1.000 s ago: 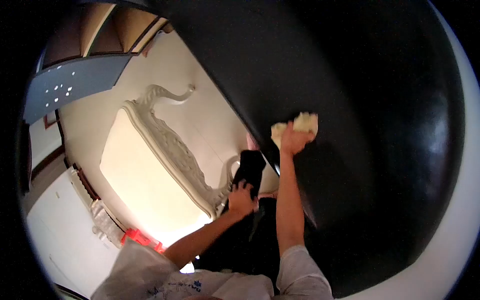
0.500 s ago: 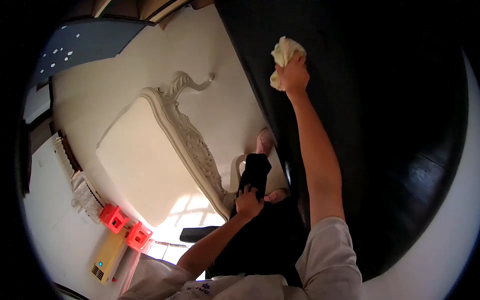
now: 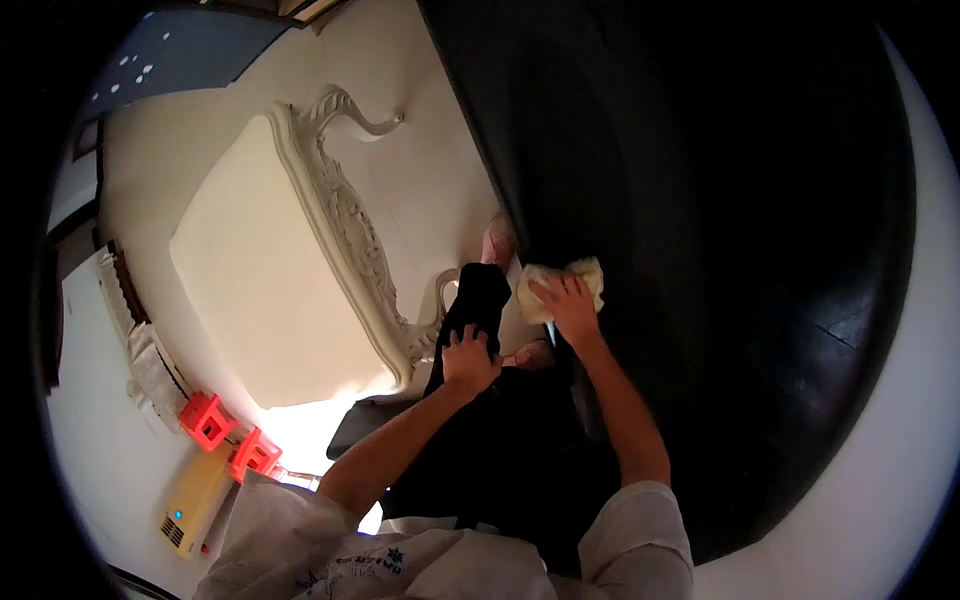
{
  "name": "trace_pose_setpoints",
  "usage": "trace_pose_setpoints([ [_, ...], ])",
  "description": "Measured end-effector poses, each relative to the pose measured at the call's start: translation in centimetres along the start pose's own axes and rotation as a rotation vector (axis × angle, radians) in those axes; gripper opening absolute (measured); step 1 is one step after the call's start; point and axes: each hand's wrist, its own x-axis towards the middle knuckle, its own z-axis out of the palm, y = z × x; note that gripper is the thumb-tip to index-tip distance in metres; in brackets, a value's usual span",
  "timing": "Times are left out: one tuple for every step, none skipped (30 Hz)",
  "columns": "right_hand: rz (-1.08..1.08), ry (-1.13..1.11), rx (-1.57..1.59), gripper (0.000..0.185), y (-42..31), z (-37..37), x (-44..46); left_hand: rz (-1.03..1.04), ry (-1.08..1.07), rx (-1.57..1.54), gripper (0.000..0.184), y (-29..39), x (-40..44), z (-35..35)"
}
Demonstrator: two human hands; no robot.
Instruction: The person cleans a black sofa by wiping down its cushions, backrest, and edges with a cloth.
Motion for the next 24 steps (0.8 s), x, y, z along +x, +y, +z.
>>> trace_pose_setpoints([
  [-0.012,0.007,-0.005,0.060,-0.5,0.3,-2.4,0.011,0.025,0.040,0.046,0.2,-0.6,0.7],
  [0.000,-0.015,-0.004,0.058,-1.0,0.6,-4.7,0.019,0.049,0.079,0.046,0.4,-1.0,1.3],
  [0.008,-0.039,-0.001,0.056,-1.2,0.9,-6.8,0.008,0.060,0.070,0.046,0.5,-1.5,1.5],
  [-0.009,-0.035,-0.005,0.056,-1.6,1.3,-8.6,0.007,0.092,0.011,0.046,0.2,-1.9,1.5],
  [-0.031,0.013,-0.010,0.053,-1.7,1.7,-10.0,0.006,0.127,-0.050,0.046,-0.2,-2.3,1.5],
  [-0.054,0.060,-0.013,0.050,-1.7,1.7,-10.9,0.022,0.208,-0.110,0.045,-0.6,-2.9,1.5],
  [-0.073,0.060,-0.016,0.050,-1.7,2.0,-11.3,0.015,0.189,-0.168,0.044,-1.2,-2.9,1.5],
  [-0.102,0.073,-0.014,0.048,-1.7,2.3,-11.6,0.022,0.199,-0.222,0.047,-1.1,-3.4,0.9],
  [-0.128,0.084,-0.013,0.047,-1.5,2.3,-11.9,0.031,0.207,-0.275,0.050,-0.9,-4.1,0.4],
  [-0.195,0.044,-0.084,0.045,-0.9,2.4,-11.8,0.024,0.218,-0.290,0.050,-0.4,-4.8,0.0],
  [-0.218,0.044,-0.092,0.045,-0.3,2.4,-11.2,0.033,0.257,-0.281,0.049,0.0,-5.5,-0.2],
  [-0.274,0.038,-0.032,0.044,0.1,2.9,-10.2,0.045,0.292,-0.263,0.049,0.0,-5.5,-0.2],
  [-0.323,0.027,0.033,0.043,0.2,3.7,-9.3,0.038,0.293,-0.269,0.049,-0.1,-5.1,-0.2],
  [-0.376,0.037,0.026,0.042,0.3,3.0,-7.9,0.057,0.280,-0.183,0.052,-0.2,-4.8,0.2],
  [-0.387,0.021,0.031,0.042,0.4,3.3,-6.4,0.076,0.265,-0.099,0.055,-0.2,-4.1,0.7],
  [-0.399,0.052,0.033,0.042,0.8,3.6,-4.4,0.055,0.228,-0.157,0.056,-0.4,-2.8,1.0],
  [-0.413,0.087,0.023,0.041,1.7,3.7,-1.9,0.057,0.234,-0.177,0.056,0.1,-1.5,0.6],
  [-0.353,0.094,0.010,0.042,1.7,2.9,1.5,0.022,0.176,-0.122,0.055,0.3,0.1,-0.5],
  [-0.359,0.049,-0.063,0.044,1.9,2.2,5.1,-0.023,0.094,-0.067,0.053,0.3,0.5,-1.2],
  [-0.377,-0.015,-0.115,0.045,1.9,1.8,8.6,0.001,0.158,-0.095,0.049,-0.2,0.7,-2.0],
  [-0.413,-0.023,-0.033,0.046,2.0,1.1,12.6,-0.019,0.137,-0.109,0.049,-0.3,0.6,-3.0],
  [-0.475,-0.049,-0.082,0.045,2.3,0.3,16.6,-0.059,0.132,-0.226,0.047,-0.5,1.8,-4.6],
  [-0.479,-0.049,-0.137,0.044,2.5,0.0,20.0,-0.096,0.124,-0.344,0.046,-0.9,2.8,-6.3],
  [-0.465,-0.057,-0.138,0.044,2.5,0.2,23.3,-0.055,0.188,-0.308,0.042,-1.2,3.5,-7.1],
])
